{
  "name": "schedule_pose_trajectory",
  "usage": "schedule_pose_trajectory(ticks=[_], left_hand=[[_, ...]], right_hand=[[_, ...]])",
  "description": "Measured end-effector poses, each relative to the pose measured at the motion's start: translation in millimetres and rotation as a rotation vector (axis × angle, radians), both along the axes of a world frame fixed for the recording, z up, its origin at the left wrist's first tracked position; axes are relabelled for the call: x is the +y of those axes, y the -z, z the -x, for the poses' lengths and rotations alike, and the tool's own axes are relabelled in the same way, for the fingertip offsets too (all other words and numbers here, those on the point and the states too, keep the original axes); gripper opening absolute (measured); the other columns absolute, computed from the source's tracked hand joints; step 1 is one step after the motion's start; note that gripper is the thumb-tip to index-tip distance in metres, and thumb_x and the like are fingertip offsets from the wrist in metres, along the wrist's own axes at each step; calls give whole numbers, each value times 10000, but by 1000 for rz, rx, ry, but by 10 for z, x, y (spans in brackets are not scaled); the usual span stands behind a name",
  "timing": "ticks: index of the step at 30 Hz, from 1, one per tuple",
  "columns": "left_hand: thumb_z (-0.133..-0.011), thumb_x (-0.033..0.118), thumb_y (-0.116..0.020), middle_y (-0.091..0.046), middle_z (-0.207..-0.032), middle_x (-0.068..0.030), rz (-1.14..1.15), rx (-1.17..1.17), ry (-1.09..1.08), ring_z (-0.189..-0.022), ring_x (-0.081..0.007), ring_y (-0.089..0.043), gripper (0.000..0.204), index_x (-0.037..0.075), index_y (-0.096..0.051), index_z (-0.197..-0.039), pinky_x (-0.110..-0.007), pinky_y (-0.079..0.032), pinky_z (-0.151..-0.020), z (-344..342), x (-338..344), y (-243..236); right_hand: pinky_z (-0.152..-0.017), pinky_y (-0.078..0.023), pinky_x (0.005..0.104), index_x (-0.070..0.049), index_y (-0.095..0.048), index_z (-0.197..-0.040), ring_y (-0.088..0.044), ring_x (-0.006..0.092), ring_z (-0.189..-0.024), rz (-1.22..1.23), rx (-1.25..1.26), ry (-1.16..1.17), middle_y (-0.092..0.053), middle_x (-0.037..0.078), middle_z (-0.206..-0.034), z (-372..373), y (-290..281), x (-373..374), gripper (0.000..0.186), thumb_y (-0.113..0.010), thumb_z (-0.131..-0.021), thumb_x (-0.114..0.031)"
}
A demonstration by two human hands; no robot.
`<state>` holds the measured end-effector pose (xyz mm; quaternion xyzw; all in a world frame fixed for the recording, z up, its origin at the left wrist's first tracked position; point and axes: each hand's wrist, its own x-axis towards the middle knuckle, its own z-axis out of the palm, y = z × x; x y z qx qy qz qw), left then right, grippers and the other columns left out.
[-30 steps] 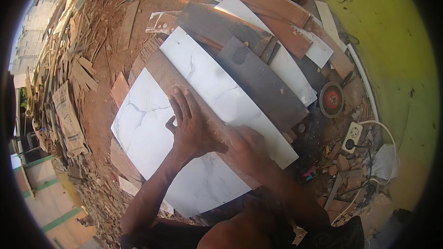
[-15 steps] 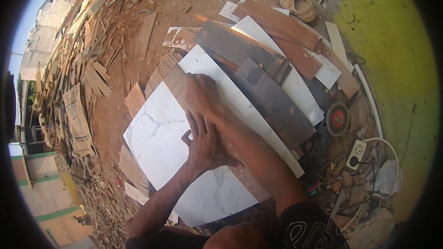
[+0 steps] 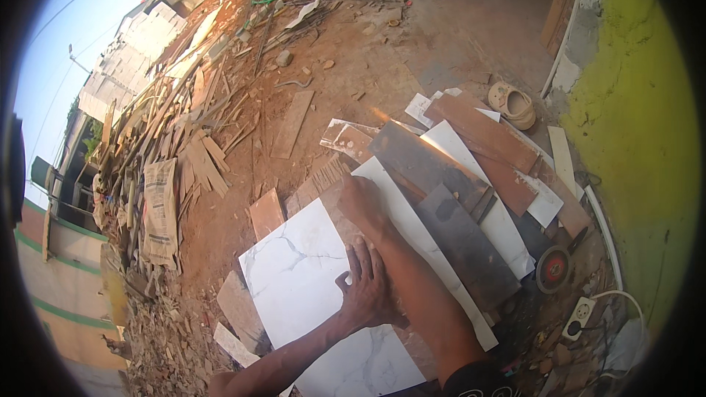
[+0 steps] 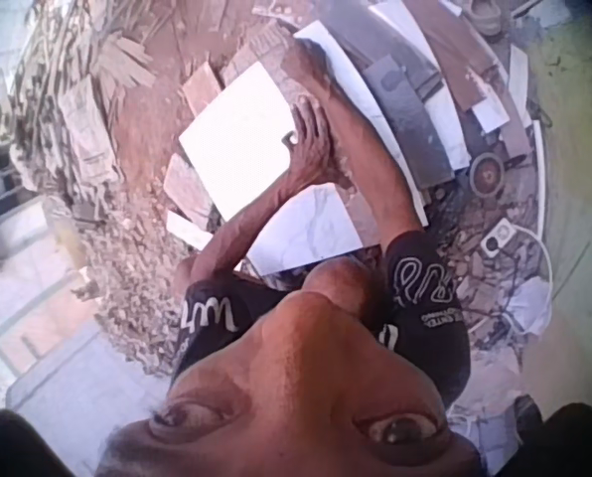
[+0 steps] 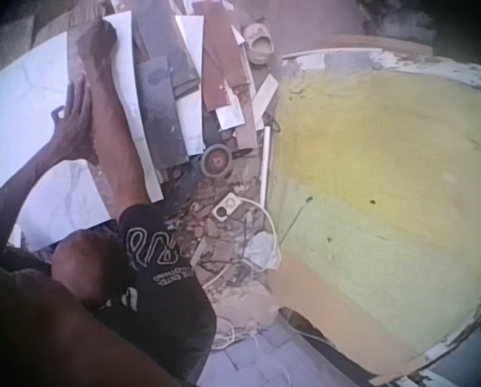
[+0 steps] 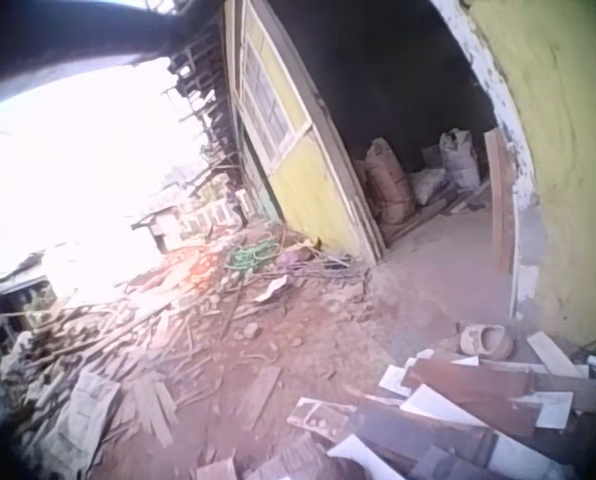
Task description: The person measures and marks a white marble-patterned tile using a wooden straightedge and pencil, then uses an angle grinder to cut along the marked line. The person handles the tile and tools by hand while seated on the ground.
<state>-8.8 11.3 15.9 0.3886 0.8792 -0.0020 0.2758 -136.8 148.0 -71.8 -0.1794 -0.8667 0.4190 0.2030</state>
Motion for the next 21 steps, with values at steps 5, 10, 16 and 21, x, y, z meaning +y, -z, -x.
schedule_pose_trajectory(ticks=[5, 10, 16, 21], left_hand=[[-372, 706, -935, 12, -1595, -428, -33, 2, 3, -1490, -600, 33, 1687, -134, -52, -1538, -768, -309, -971, -28, 33, 68], [-363, 738, -921, -1, -1602, -415, 58, 0, 15, -1493, -594, 48, 1702, -66, -33, -1573, -768, -296, -982, -17, -19, 60], [-338, 705, -940, 47, -1628, -376, -7, 22, 12, -1502, -575, 62, 1720, -111, -49, -1562, -743, -320, -956, -32, 2, 66], [-337, 687, -954, 61, -1621, -385, -38, 40, -6, -1499, -578, 65, 1730, -121, -32, -1558, -750, -324, -953, -37, -52, 169]], right_hand=[[-786, -541, 535, 32, -645, -915, -678, 474, -852, -48, -60, -12, -697, 275, -865, -145, -71, 78, 154, -622, -793, -59], [-766, -540, 526, 31, -636, -868, -680, 465, -819, 0, -157, -69, -687, 270, -822, -815, -276, -80, 128, -645, -818, -87], [-737, -526, 514, 32, -627, -869, -670, 449, -810, 35, -199, -29, -672, 247, -797, -1801, -418, -255, 113, -653, -819, -66], [-720, -516, 518, 24, -634, -893, -648, 444, -760, -4, -202, -52, -653, 213, -756, -2500, -458, -365, 114, -638, -805, -49]])
